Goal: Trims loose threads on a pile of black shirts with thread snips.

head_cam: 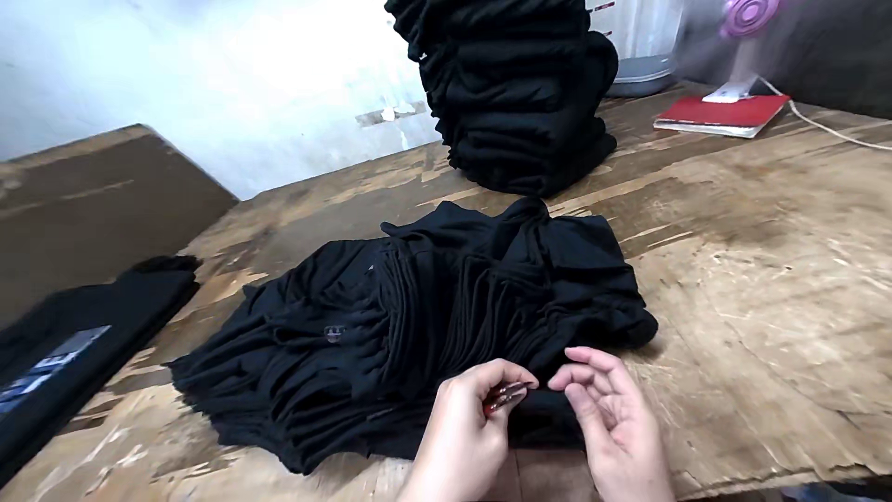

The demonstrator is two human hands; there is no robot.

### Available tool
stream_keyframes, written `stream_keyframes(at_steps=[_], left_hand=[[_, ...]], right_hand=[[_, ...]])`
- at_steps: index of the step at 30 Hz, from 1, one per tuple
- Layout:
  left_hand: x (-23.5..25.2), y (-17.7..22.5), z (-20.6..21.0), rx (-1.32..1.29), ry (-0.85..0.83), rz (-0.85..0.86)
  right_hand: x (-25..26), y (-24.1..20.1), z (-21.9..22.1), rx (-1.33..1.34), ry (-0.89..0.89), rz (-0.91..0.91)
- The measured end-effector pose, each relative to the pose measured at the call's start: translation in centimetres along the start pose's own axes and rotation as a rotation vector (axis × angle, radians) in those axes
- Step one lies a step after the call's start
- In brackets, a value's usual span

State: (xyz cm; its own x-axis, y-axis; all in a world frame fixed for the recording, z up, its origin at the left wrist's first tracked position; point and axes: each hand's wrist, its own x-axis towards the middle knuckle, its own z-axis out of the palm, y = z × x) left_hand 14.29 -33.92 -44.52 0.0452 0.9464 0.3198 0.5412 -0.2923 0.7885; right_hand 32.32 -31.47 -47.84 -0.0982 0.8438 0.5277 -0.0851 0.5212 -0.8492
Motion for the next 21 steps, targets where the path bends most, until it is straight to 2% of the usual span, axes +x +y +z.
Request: stream_keyframes(at_steps=[1,3,4,6,8,11,14,21], left_hand=[[0.2,0.2,0.0,-0.004,-0.018,-0.041],[0.7,0.6,-0.1,-0.018,-0.051,-0.124],[0.7,0.8,-0.2,-0.029,-0.072,-0.161],[0.4,0.9,-0.3,-0.053,-0.092,-0.155],[-0.9,1.2,-0.2,0.013,-0.014,-0.012],[-3.5,2.1,-0.4,0.318,0.141,0.234],[-4.6,1.1,0.5,0.534,0.253,0.414],[-4.1,-1.1,0.9,0.674,0.363,0.608]], right_hand=[[0.1,0.3,-0.3,-0.079,-0.044,-0.049],[-0.5,0.2,-0.7,-0.439,-0.073,-0.214],[-1.2,0.1,-0.9,-0.635,-0.029,-0.317],[-2.0,-0.1,-2.0,-0.789,0.072,-0.45],[-2.6,-0.6,-3.2,-0.783,0.085,-0.428],[-4.1,-1.0,-3.8,-0.667,0.07,-0.316],[-5.4,-1.0,-3.1,-0.57,0.09,-0.279],[-5.5,-0.2,-2.0,-0.48,0.11,-0.298]])
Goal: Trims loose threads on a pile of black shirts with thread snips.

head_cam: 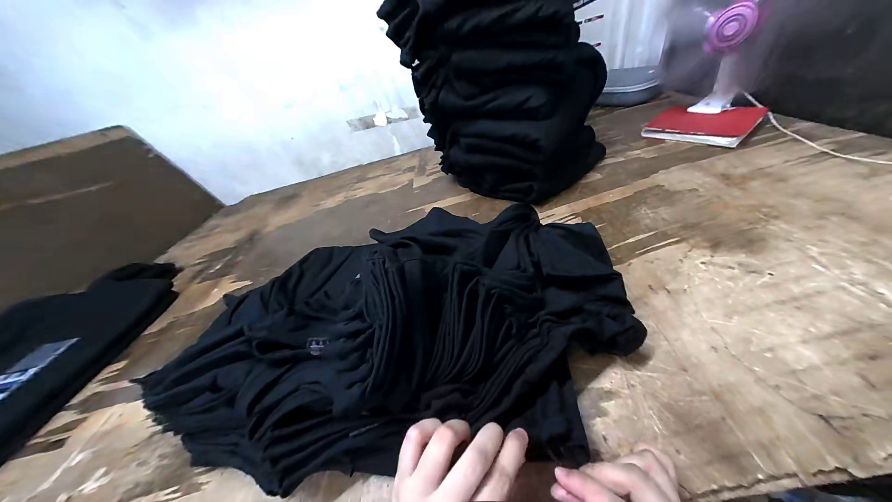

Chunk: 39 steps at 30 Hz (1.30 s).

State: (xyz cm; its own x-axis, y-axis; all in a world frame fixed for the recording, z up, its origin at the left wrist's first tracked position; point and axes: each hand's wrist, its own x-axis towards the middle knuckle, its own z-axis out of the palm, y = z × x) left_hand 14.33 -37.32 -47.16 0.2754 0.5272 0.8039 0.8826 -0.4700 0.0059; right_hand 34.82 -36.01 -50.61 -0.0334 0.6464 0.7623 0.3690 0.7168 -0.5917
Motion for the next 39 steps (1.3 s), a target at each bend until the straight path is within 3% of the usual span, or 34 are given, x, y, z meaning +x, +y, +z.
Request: stream_keyframes(at_steps=[5,9,14,18,22,27,32,36,39], left_hand=[[-0.4,0.2,0.3,0.079,-0.034,0.12],[-0.2,-0.4,0.3,0.031,0.011,0.069],[1.4,0.0,0.8,-0.021,-0.061,0.081],[2.4,-0.5,0.8,-0.152,-0.07,-0.025],[3.1,-2.1,1.2,-0.139,-0.282,-0.099],[4.1,-3.4,0.5,-0.253,-0.398,-0.088],[4.7,-2.8,1.1,-0.21,-0.257,-0.17],[5.3,-2.8,0.9,-0.397,-0.4,-0.004],[5.6,-2.4,0.5,-0.375,-0.421,0.004]], right_hand=[[0.1,0.1,0.1,0.039,0.013,0.009],[-0.1,0.4,-0.2,0.042,-0.004,-0.017],[-0.2,0.5,-0.5,0.03,-0.065,-0.064],[0.7,0.4,-1.5,-0.207,-0.087,-0.038],[2.9,-0.4,-0.9,-0.483,-0.175,0.067],[2.6,0.3,-1.3,-0.181,-0.168,0.1],[2.1,0.3,-3.5,0.087,-0.256,0.225],[2.0,0.7,-3.9,0.218,-0.222,0.287],[2.4,0.7,-3.7,0.309,-0.132,0.367]])
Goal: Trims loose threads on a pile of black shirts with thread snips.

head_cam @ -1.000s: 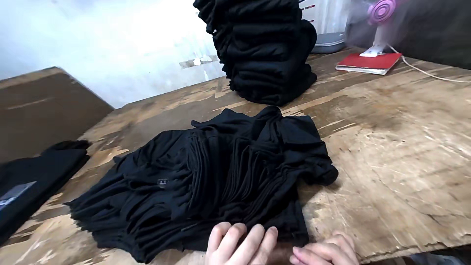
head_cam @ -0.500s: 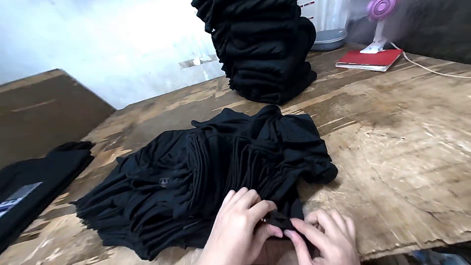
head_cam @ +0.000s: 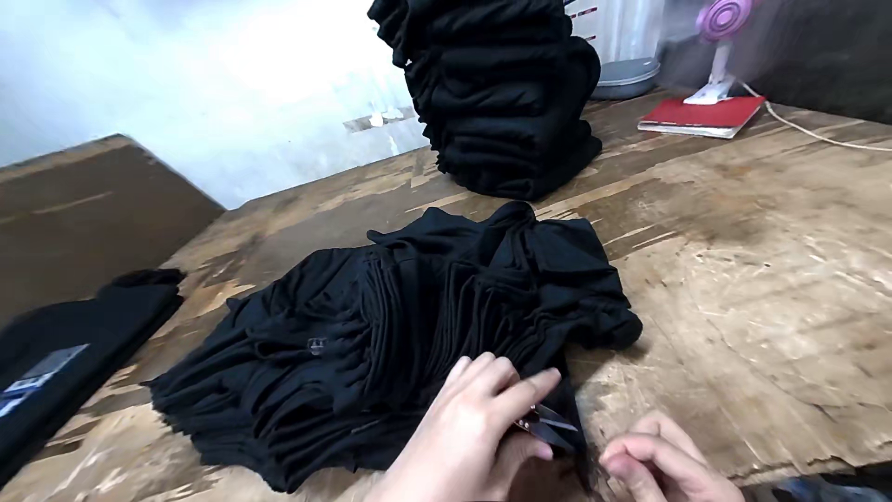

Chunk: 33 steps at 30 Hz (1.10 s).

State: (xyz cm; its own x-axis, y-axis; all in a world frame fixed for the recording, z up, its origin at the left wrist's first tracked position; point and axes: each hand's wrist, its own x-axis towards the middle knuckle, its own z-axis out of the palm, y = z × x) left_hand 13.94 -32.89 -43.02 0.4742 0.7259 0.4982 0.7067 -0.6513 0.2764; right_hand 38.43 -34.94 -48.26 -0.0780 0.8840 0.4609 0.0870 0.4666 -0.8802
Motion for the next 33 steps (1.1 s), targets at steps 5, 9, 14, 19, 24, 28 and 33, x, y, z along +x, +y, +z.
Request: stream_keyframes(at_steps=[5,9,14,19,24,28,33], left_hand=[[0.9,1.1,-1.7,0.151,0.042,0.037],[1.6,2.8,-0.5,0.328,0.009,0.159],[0.2,2.2,0.2,0.158,-0.06,0.023],[0.5,-0.3,1.4,0.017,0.242,-0.242],[1.2,-2.5,1.7,0.021,0.341,-0.05],[-0.1,-1.5,0.9,0.152,0.238,-0.149],[1.1,2.1,3.2,0.412,0.244,-0.362]], right_hand=[[0.8,-0.4,0.7,0.034,0.079,0.042],[1.2,-0.5,1.1,0.056,0.083,0.031],[1.4,-0.2,-2.1,-0.186,-0.152,-0.015],[1.9,-0.6,-1.0,-0.508,-0.219,-0.143],[1.9,-0.2,0.3,-0.467,-0.31,-0.27],[2.7,-3.5,-4.9,-0.461,-0.61,-0.025],[2.1,-3.1,-1.3,-0.661,-0.248,-0.256]])
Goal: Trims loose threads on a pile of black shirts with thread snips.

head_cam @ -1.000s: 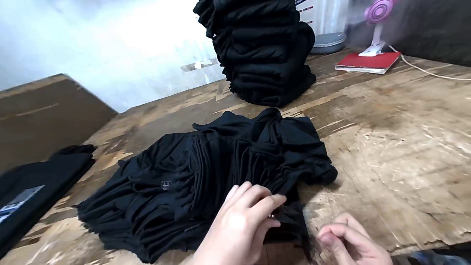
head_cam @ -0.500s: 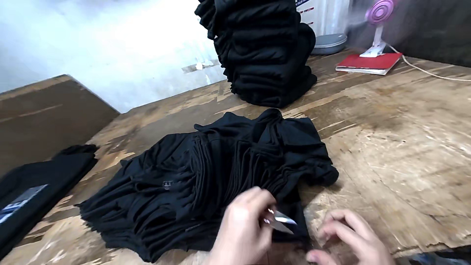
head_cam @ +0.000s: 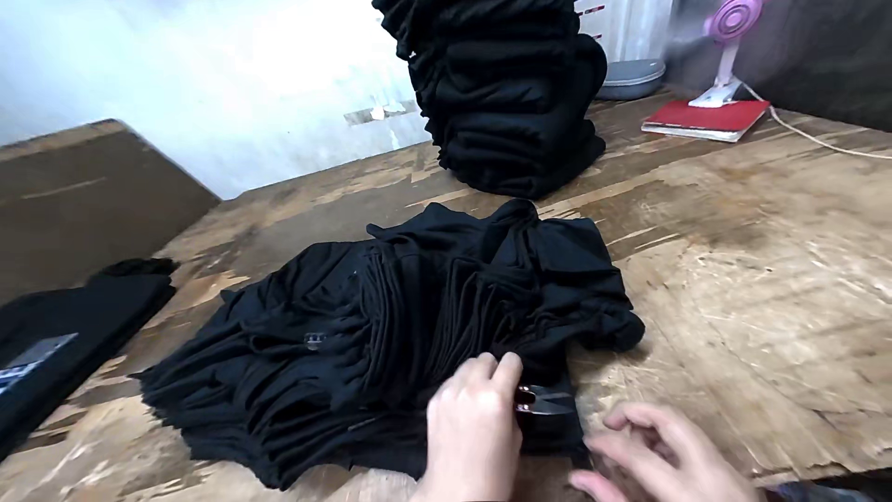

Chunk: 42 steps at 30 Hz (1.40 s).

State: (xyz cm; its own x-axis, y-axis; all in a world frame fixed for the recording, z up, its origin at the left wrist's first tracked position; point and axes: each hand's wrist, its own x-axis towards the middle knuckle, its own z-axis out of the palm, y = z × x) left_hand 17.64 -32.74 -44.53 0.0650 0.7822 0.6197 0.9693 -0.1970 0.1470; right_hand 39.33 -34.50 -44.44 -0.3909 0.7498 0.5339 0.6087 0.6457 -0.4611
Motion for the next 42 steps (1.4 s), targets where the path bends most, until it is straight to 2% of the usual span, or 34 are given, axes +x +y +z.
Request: stream_keyframes(at_steps=[2,3,5,8,12,16,18,21,23,24,25,28,31,33,36,40,42], left_hand=[[-0.5,0.9,0.5,-0.03,-0.041,0.004],[-0.9,0.9,0.4,-0.065,-0.089,0.013],[-1.6,0.3,-0.8,-0.185,-0.185,0.027],[-2.7,-0.8,-1.8,-0.324,-0.198,0.025],[-2.9,-0.8,-2.4,-0.365,-0.215,-0.007],[-2.8,-0.6,-2.0,-0.379,-0.214,0.015],[-2.8,-0.6,-1.8,-0.382,-0.192,0.025],[-2.8,-0.9,-1.9,-0.417,-0.208,0.003],[-2.6,-1.3,-2.1,-0.438,-0.269,0.003],[-2.5,-1.3,-2.1,-0.445,-0.296,0.004],[-2.3,-1.3,-2.0,-0.452,-0.3,0.007],[-1.9,-1.3,-1.1,-0.48,-0.284,0.012],[-1.2,-1.9,-1.0,-0.576,-0.289,-0.012],[-0.7,-2.2,-1.0,-0.617,-0.295,-0.073],[0.0,-2.4,-1.1,-0.645,-0.298,-0.208],[0.8,-2.3,-1.2,-0.647,-0.322,-0.308],[0.9,-2.3,-1.2,-0.649,-0.328,-0.316]], right_hand=[[0.1,-0.1,2.5,-0.241,0.104,-0.073],[-0.1,0.3,3.2,-0.252,0.137,-0.083],[-0.5,0.9,3.7,-0.053,0.194,-0.033],[-0.9,0.9,3.9,0.338,0.221,0.158],[-0.3,0.3,4.4,0.427,0.3,0.286],[-0.4,0.7,4.6,0.503,0.326,0.211],[-0.6,1.3,4.3,0.531,0.241,0.119],[-1.2,1.7,1.7,0.464,-0.117,-0.021],[-1.4,1.4,-0.2,0.3,-0.42,0.001],[-1.5,1.2,-0.6,0.237,-0.466,0.051],[-1.6,0.7,-0.6,0.199,-0.419,0.118],[-1.0,-1.1,1.4,0.085,-0.042,0.245],[0.5,-1.7,5.0,0.056,0.246,0.216],[1.7,-1.4,6.9,0.187,0.38,0.148],[3.1,-1.2,8.5,0.55,0.435,0.098],[3.4,-1.1,9.0,0.621,0.418,0.133],[3.6,-0.9,8.3,0.709,0.421,0.243]])
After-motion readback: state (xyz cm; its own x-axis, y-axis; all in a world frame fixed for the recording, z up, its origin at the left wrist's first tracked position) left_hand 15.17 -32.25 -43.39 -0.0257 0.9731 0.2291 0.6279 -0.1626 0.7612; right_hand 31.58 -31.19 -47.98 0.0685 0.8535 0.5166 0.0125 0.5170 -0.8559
